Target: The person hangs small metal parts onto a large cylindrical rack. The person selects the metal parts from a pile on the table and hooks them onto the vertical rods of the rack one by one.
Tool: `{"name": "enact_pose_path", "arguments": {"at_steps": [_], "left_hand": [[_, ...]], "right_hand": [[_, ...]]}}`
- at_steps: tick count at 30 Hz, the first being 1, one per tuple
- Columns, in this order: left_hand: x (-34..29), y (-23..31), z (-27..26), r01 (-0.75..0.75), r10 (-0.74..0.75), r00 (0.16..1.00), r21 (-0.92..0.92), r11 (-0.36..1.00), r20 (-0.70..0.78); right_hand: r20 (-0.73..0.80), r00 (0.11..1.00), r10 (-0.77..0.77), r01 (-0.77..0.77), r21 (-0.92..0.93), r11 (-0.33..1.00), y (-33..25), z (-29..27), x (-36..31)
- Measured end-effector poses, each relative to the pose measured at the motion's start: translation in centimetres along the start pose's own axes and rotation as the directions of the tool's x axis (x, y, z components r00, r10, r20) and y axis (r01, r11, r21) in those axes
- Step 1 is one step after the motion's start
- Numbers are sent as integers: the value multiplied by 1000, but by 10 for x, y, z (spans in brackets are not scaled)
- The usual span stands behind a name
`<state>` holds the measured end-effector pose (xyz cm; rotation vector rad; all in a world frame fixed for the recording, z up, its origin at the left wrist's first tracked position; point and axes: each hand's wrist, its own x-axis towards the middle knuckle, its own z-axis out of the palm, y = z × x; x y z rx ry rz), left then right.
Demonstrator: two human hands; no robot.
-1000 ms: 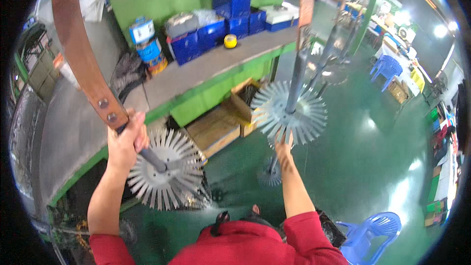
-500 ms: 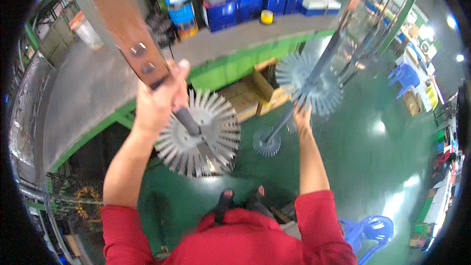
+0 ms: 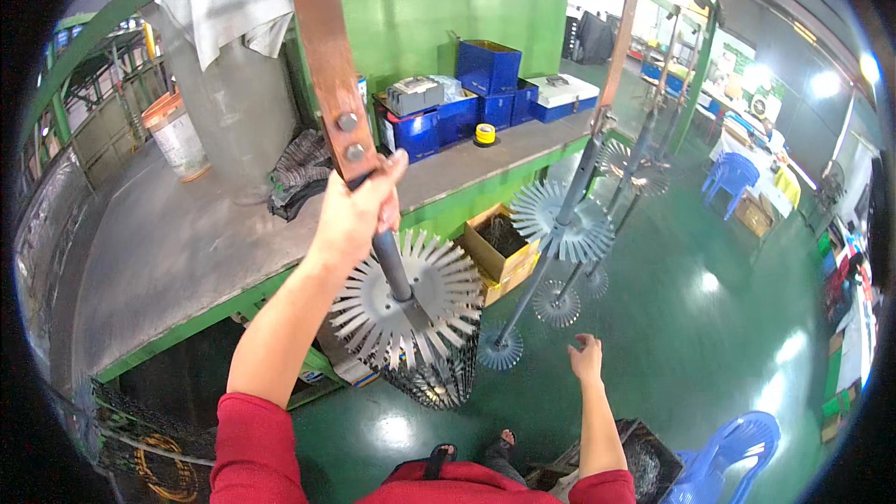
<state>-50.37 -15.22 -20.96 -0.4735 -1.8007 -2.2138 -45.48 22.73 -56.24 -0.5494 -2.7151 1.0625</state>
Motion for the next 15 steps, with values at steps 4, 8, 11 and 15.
{"name": "enact_pose_path", "arguments": {"at_steps": [4,8,11,15], "left_hand": [[5,-1,-10,47,-46,998,8,999,-53],[-6,-27,-15,66,-63,997,60,996,-42],[-21,-50,-6,116,-116,993,34,993,-3],[-44,-61,18,163,-161,977,-1,987,137]], "right_hand": [[59,988,141,-141,-9,990,5,-7,-62],[25,997,78,-80,90,993,-6,-14,-109],[83,990,112,-125,181,976,-36,-32,-130],[-43,990,-134,141,285,948,-114,-75,-138]]}}
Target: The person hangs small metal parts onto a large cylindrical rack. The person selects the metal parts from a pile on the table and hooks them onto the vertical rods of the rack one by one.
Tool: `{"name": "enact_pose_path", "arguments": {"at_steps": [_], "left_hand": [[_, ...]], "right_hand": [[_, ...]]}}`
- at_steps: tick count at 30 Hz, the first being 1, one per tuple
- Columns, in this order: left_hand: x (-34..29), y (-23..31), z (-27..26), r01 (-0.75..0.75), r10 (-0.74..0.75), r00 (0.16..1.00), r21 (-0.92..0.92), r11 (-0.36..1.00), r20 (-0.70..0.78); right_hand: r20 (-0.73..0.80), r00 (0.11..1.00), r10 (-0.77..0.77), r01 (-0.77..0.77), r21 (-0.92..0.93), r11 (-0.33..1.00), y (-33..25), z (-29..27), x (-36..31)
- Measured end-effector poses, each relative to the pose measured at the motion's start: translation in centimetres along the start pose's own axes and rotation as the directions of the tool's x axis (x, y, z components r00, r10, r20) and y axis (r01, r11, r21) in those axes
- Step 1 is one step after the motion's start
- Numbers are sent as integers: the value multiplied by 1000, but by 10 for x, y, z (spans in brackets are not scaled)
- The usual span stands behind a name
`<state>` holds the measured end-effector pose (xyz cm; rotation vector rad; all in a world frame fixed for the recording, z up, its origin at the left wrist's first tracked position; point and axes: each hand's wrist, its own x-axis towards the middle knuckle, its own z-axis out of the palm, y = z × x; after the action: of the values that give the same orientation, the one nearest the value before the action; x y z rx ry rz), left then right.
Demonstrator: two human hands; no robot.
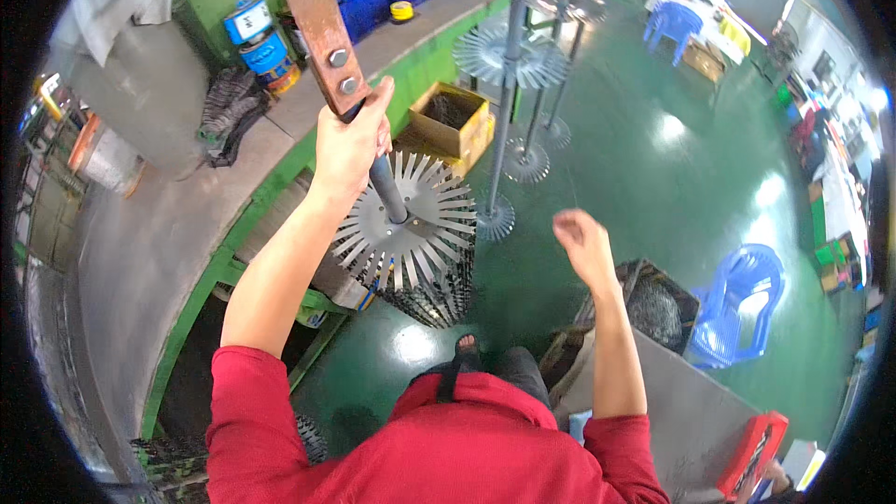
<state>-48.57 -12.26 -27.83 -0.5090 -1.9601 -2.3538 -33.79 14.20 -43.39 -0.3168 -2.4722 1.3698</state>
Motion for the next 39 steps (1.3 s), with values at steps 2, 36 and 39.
{"name": "enact_pose_path", "arguments": {"at_steps": [2,36,39], "left_hand": [[-10,5,15,33,-34,997,13,999,63],[-227,269,281,-345,617,260,-525,778,743],[-229,276,303,-392,652,217,-547,740,727]], "right_hand": [[-40,977,-209,213,194,958,-51,-3,4],[-27,984,-174,112,-666,737,-370,-283,-227],[-104,988,-118,13,-691,722,-372,-293,-237]]}}
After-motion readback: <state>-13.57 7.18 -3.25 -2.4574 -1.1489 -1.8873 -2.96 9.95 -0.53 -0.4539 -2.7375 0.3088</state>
